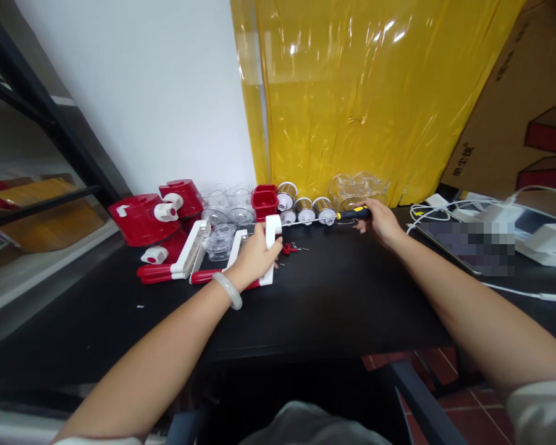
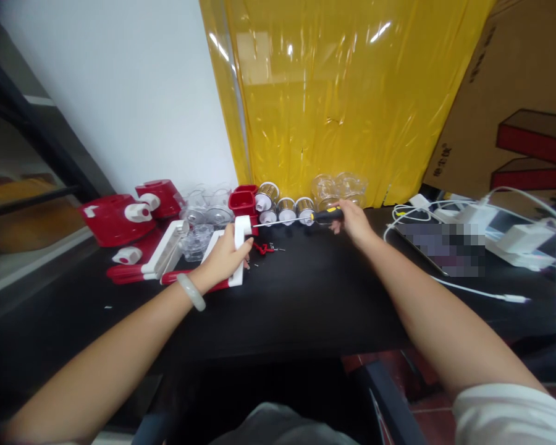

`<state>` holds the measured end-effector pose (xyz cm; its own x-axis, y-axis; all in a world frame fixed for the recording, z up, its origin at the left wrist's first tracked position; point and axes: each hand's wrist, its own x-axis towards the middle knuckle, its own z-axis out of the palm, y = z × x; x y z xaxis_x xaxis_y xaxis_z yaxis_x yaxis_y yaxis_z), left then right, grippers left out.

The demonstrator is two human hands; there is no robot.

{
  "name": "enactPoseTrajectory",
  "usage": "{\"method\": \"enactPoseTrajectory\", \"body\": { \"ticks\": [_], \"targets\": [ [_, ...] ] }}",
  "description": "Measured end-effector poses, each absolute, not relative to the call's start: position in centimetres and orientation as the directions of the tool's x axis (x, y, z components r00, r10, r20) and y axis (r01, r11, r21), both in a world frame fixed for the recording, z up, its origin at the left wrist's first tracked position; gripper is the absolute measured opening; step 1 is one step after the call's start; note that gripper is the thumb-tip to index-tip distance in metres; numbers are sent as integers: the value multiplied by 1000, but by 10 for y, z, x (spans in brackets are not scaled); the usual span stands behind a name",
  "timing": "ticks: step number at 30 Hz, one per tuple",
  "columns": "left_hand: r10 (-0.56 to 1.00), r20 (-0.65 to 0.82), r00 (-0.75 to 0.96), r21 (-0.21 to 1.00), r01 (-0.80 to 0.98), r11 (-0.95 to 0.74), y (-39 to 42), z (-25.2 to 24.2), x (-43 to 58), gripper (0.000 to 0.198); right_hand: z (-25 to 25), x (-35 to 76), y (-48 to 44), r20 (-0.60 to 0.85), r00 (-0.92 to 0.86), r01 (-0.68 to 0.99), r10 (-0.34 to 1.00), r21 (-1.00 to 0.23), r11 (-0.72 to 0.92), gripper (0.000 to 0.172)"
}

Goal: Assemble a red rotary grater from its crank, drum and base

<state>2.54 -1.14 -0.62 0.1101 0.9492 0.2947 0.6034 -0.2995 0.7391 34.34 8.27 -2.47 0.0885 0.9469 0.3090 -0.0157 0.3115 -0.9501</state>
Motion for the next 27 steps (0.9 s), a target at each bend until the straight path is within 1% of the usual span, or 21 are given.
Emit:
{"method": "enactPoseTrajectory", "body": {
  "ticks": [2, 5, 9, 16, 21, 27],
  "targets": [
    [948, 292, 124, 726, 616, -304, -12, -6, 26, 29, -24, 344, 84, 272, 101, -62, 957, -958, 279, 30],
    [948, 289, 131, 718, 625, -305, -13, -6, 26, 30, -23, 346, 84, 256, 53, -131, 965, -957, 261, 21],
    [948, 291, 128, 727, 614, -306, -14, -6, 27, 30, -23, 347, 83, 255, 62, -159, 965, -952, 262, 17],
    [950, 286, 121, 739, 603, -300, -12, -6, 26, 30, -24, 346, 83, 269, 7, -114, 963, -957, 268, 23],
    [954, 280, 111, 758, 584, -290, -10, -7, 25, 31, -25, 345, 82, 308, 16, -112, 951, -945, 308, 25],
    [948, 288, 133, 741, 596, -309, -11, -8, 24, 29, -27, 345, 83, 334, 44, -84, 942, -938, 337, 40]
  ]
}}
